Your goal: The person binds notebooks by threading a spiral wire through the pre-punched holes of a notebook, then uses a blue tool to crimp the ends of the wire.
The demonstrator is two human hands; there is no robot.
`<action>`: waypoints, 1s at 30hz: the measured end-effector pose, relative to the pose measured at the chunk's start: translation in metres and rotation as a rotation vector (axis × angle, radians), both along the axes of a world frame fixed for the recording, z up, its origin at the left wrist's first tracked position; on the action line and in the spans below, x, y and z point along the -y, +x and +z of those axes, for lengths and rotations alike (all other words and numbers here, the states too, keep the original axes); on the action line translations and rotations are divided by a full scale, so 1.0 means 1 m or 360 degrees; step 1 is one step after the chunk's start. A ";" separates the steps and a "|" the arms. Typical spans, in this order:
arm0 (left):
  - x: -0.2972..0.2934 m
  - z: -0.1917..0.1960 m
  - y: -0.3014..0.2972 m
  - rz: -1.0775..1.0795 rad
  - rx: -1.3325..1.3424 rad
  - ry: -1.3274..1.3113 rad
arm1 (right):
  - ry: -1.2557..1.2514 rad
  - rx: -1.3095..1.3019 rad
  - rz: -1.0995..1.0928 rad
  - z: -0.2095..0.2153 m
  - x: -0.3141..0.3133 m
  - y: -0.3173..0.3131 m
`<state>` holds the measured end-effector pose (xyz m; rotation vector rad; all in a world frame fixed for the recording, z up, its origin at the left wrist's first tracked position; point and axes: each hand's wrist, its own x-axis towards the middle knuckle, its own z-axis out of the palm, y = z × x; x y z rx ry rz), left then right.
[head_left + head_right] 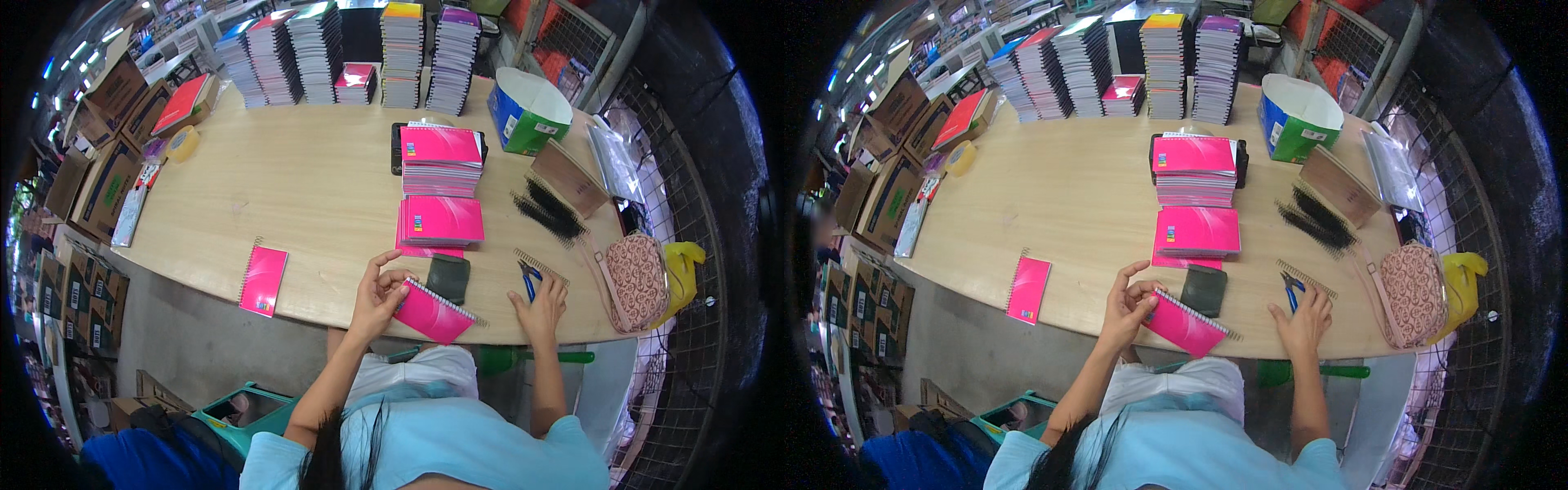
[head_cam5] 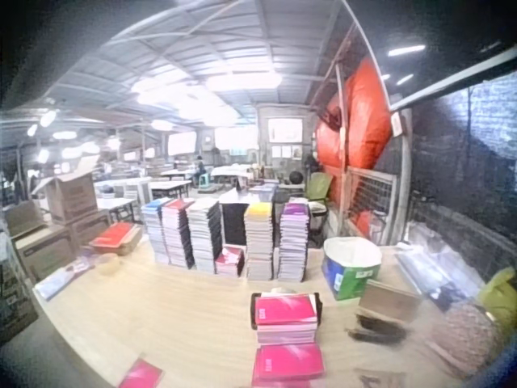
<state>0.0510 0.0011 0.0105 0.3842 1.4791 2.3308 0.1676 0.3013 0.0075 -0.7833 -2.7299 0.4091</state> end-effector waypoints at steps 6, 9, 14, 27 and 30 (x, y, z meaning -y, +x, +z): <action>-0.008 0.011 0.010 0.0000 0.0119 0.0000 | 0.0332 -0.0117 0.0099 -0.021 -0.014 0.008; -0.007 0.007 0.012 -0.0001 0.0103 -0.0056 | 0.0275 -0.0013 0.0149 -0.021 -0.021 0.004; -0.005 0.008 0.015 0.0058 0.0092 -0.0105 | -0.0567 -0.0498 0.0591 0.037 0.000 -0.013; 0.005 0.024 0.019 0.0049 0.0089 -0.0249 | 0.0922 -0.0591 0.1997 0.134 0.082 -0.080; 0.008 0.029 0.020 0.0050 0.0100 -0.0253 | 0.1013 -0.0707 0.2031 0.134 0.084 -0.085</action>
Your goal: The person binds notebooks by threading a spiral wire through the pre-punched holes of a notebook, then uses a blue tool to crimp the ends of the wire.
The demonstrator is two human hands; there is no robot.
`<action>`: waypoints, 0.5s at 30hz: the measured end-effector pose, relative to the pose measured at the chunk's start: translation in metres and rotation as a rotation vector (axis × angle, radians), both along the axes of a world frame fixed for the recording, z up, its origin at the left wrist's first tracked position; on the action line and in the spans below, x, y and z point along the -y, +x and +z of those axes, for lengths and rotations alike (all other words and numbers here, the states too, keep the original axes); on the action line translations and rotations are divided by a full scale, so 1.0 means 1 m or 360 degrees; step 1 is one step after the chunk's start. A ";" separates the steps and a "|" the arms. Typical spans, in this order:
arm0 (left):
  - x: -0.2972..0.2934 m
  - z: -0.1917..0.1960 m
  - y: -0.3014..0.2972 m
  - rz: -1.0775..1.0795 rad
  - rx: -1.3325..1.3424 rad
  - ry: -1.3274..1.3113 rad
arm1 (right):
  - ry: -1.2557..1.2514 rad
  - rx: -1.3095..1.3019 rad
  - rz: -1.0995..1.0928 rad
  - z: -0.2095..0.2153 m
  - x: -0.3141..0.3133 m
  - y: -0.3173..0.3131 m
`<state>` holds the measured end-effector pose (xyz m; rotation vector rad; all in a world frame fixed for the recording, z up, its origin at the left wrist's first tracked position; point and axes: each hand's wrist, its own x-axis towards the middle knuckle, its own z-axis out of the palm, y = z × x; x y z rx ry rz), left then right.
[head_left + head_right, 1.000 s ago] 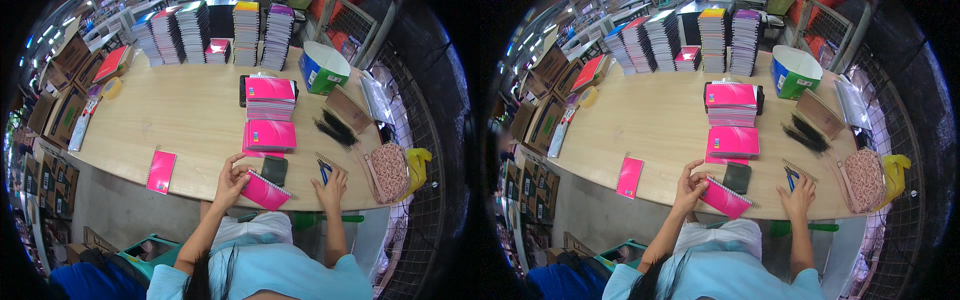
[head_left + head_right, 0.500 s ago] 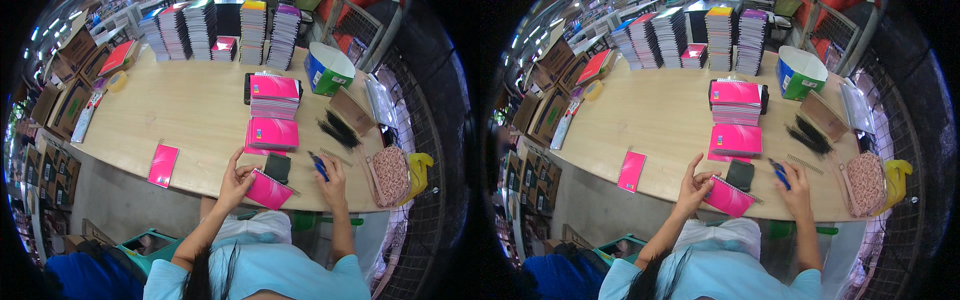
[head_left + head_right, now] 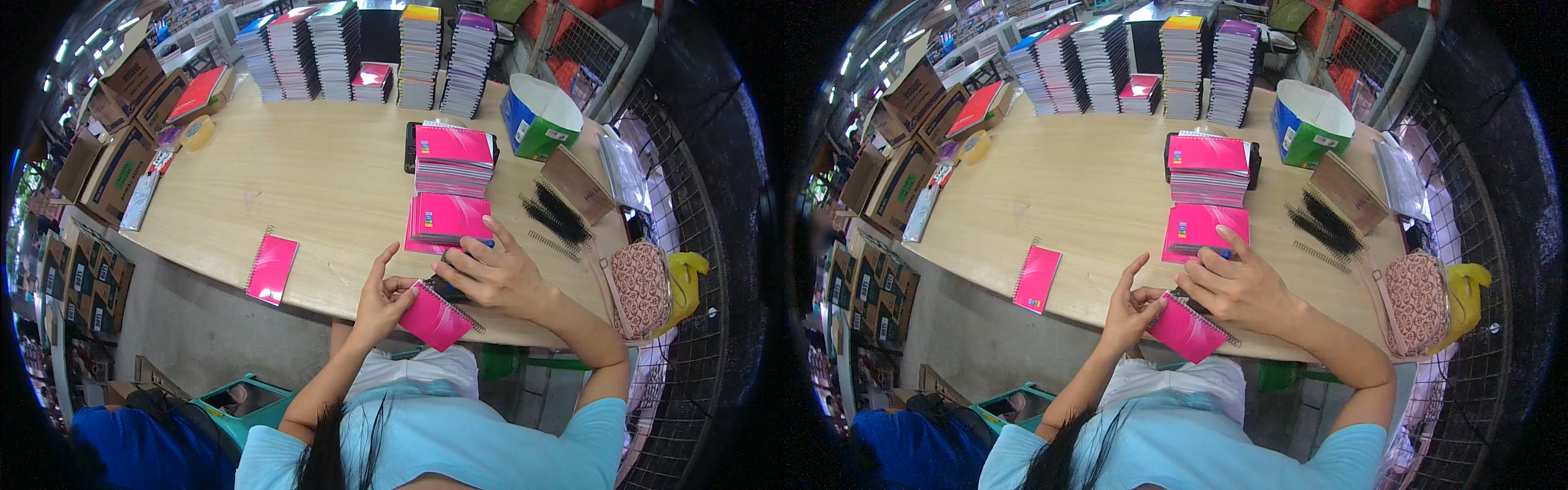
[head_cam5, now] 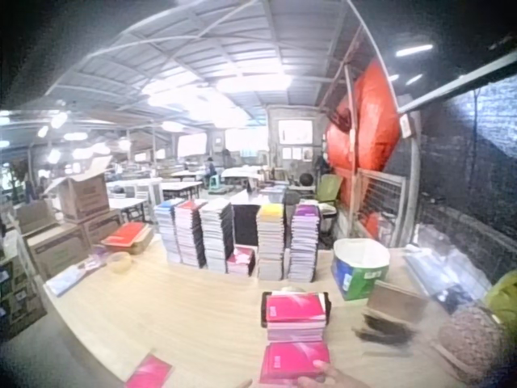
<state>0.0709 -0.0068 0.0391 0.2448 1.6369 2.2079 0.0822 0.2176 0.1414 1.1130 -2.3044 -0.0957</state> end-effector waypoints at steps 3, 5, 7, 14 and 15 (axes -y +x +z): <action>0.001 0.000 0.000 -0.0019 -0.0003 0.0025 | 0.0051 -0.0082 0.0012 0.004 -0.001 -0.003; 0.000 -0.003 -0.001 -0.0023 -0.0009 0.0036 | 0.0118 -0.0083 0.0073 0.004 0.000 -0.005; -0.002 -0.002 -0.002 -0.0026 -0.0016 0.0045 | 0.0093 -0.0099 0.0084 0.004 0.001 -0.005; -0.002 0.006 0.004 0.0174 -0.0228 -0.0099 | -0.0331 0.0669 -0.0274 -0.010 -0.003 0.005; -0.002 0.011 0.006 0.0277 -0.0351 -0.0214 | -0.0343 0.0667 -0.0219 -0.011 -0.003 0.005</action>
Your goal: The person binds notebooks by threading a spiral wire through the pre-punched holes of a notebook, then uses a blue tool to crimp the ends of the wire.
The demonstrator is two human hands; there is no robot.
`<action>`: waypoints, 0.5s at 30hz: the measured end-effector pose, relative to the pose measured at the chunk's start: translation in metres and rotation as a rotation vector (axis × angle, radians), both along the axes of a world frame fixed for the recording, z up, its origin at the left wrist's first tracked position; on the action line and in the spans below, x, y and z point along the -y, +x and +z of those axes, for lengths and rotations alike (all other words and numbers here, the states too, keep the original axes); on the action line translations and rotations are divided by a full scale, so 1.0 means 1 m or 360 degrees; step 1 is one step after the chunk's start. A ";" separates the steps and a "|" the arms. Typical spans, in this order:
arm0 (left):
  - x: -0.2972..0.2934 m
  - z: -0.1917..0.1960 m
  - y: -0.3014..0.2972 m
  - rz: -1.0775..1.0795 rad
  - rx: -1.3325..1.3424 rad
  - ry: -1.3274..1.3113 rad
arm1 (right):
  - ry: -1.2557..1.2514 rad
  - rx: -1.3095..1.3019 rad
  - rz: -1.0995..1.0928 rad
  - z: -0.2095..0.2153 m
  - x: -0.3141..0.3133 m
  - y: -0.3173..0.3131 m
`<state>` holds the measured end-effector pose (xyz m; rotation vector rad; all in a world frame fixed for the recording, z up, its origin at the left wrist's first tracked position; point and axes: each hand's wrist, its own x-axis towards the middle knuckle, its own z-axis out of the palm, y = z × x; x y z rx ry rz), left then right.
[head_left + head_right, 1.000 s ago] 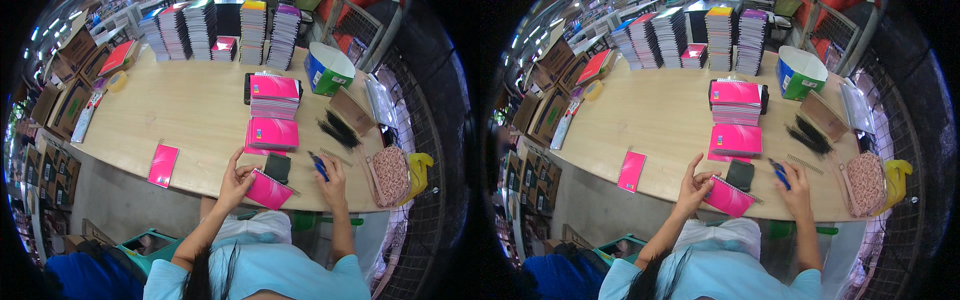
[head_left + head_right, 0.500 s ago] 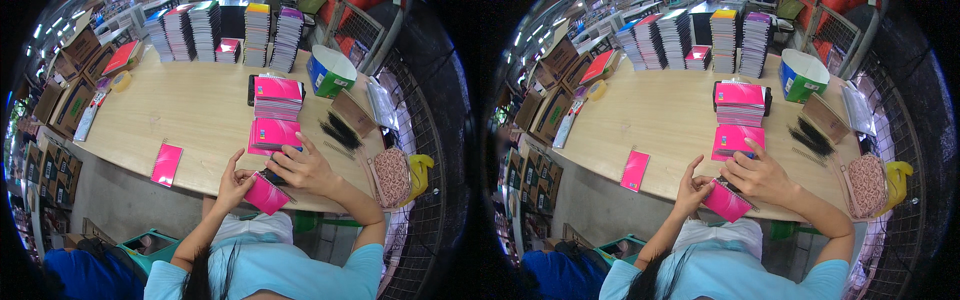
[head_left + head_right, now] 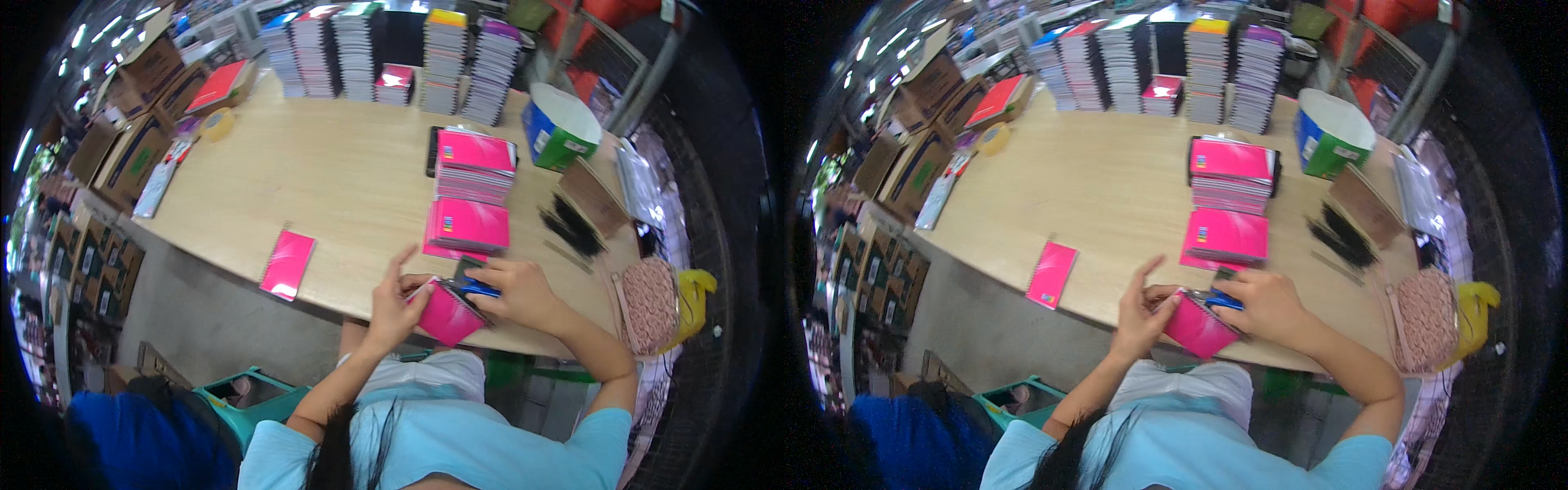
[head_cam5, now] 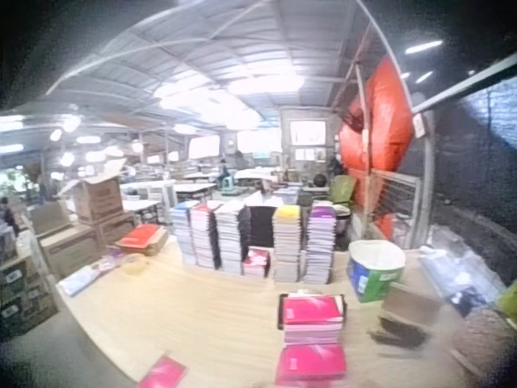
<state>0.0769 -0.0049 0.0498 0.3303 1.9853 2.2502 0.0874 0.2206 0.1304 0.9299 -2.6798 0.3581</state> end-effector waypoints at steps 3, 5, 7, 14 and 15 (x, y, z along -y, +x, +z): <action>0.001 -0.007 0.002 0.0011 -0.0377 -0.0520 | -0.0324 0.0797 -0.0258 0.004 -0.001 0.009; 0.015 0.012 -0.001 0.0236 -0.0663 -0.0825 | -0.0602 0.0455 -0.0324 0.004 -0.004 0.018; 0.040 0.021 -0.024 0.0498 -0.0966 -0.1211 | -0.0811 0.0481 -0.0430 0.005 -0.014 0.021; 0.180 -0.020 -0.139 -0.0095 -0.0968 -0.1935 | -0.0920 0.0370 -0.0944 -0.040 -0.062 0.046; 0.179 -0.018 -0.135 -0.0154 -0.0842 -0.2012 | -0.0922 0.0370 -0.0950 -0.050 -0.068 0.052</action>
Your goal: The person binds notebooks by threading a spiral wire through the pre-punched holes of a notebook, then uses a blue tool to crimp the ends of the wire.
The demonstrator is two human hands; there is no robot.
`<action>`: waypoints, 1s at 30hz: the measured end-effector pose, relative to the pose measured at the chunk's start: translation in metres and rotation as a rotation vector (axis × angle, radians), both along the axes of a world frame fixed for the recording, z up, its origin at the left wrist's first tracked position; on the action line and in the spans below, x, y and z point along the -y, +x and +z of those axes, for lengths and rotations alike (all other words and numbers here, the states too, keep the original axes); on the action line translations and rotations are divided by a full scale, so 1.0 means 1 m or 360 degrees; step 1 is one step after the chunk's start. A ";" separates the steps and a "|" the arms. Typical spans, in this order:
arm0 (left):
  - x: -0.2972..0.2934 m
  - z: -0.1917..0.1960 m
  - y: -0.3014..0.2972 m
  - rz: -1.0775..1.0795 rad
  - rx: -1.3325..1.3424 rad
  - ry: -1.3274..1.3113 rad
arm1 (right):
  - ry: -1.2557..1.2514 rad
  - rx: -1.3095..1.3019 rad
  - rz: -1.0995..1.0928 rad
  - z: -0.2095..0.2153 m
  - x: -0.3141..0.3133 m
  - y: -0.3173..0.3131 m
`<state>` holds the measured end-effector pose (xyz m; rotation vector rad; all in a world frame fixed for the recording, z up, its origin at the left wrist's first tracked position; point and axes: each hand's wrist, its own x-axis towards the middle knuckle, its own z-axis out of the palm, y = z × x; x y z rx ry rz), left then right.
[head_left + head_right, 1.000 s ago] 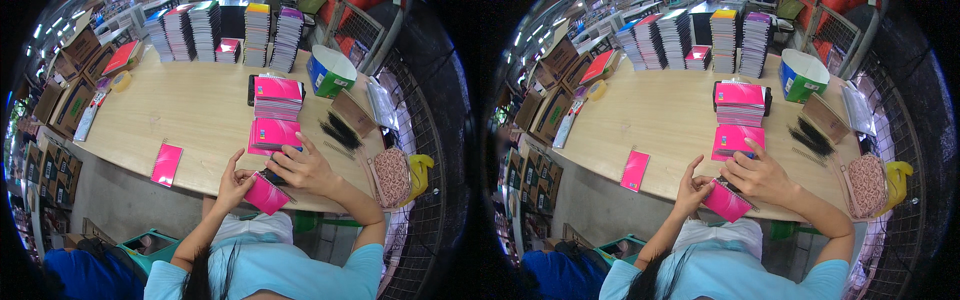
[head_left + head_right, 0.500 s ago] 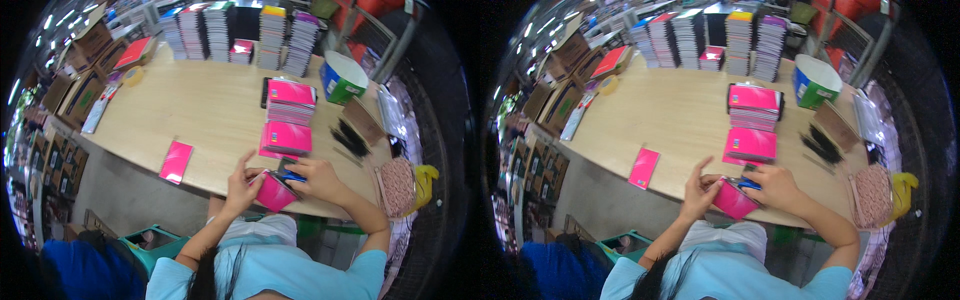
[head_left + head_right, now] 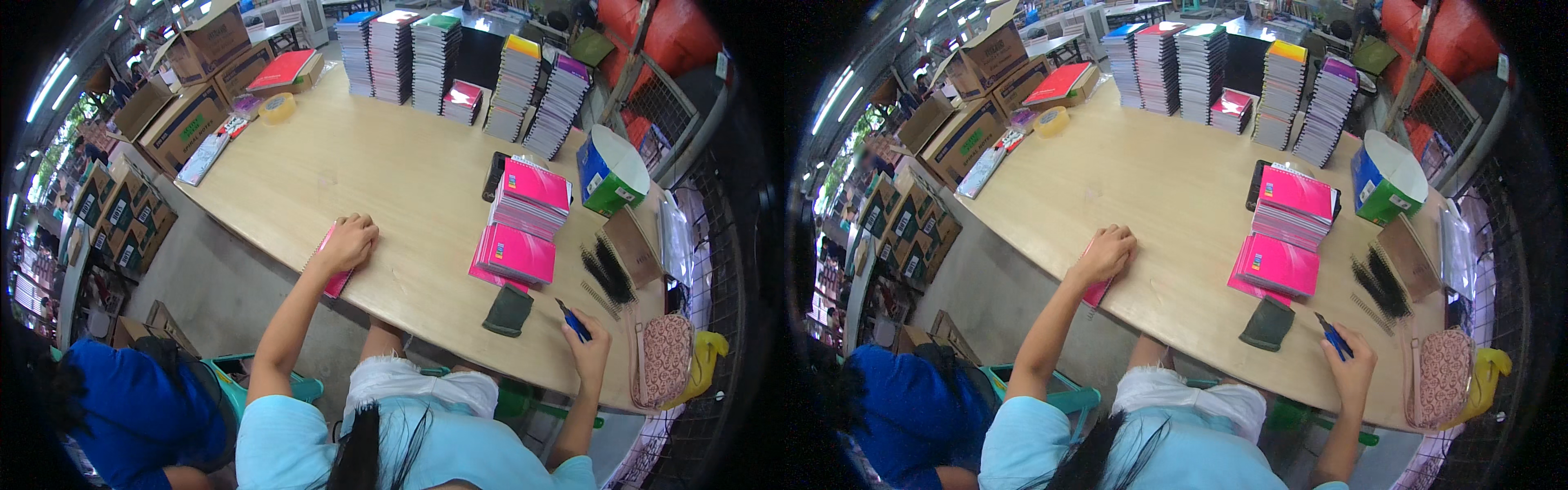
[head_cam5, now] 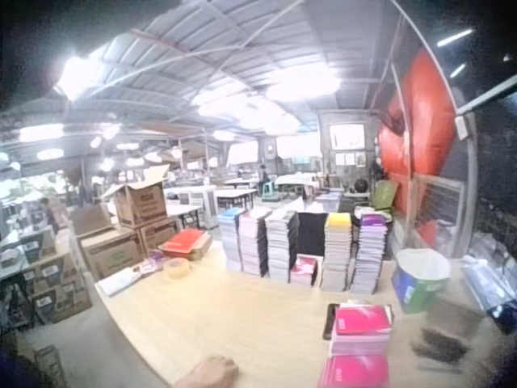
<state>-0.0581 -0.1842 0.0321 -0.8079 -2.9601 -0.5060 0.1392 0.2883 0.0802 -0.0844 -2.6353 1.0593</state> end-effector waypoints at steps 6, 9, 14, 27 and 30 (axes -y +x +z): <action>0.002 -0.029 0.066 0.0723 -0.0541 0.0409 | -0.0144 -0.0003 -0.0446 -0.061 -0.040 0.043; 0.022 -0.063 0.091 0.0912 -0.0566 0.0439 | -0.0141 0.0006 -0.0542 -0.081 -0.043 0.047; -0.026 -0.060 0.072 0.0841 -0.0489 0.0442 | 0.0328 -0.0122 -0.0548 -0.094 -0.038 0.031; -0.072 -0.068 0.072 0.0705 -0.0367 0.0081 | 0.0580 -0.0096 -0.0562 -0.108 -0.029 0.033; -0.055 -0.069 0.068 0.0671 -0.0354 0.0069 | 0.0559 -0.0110 -0.0552 -0.109 -0.029 0.033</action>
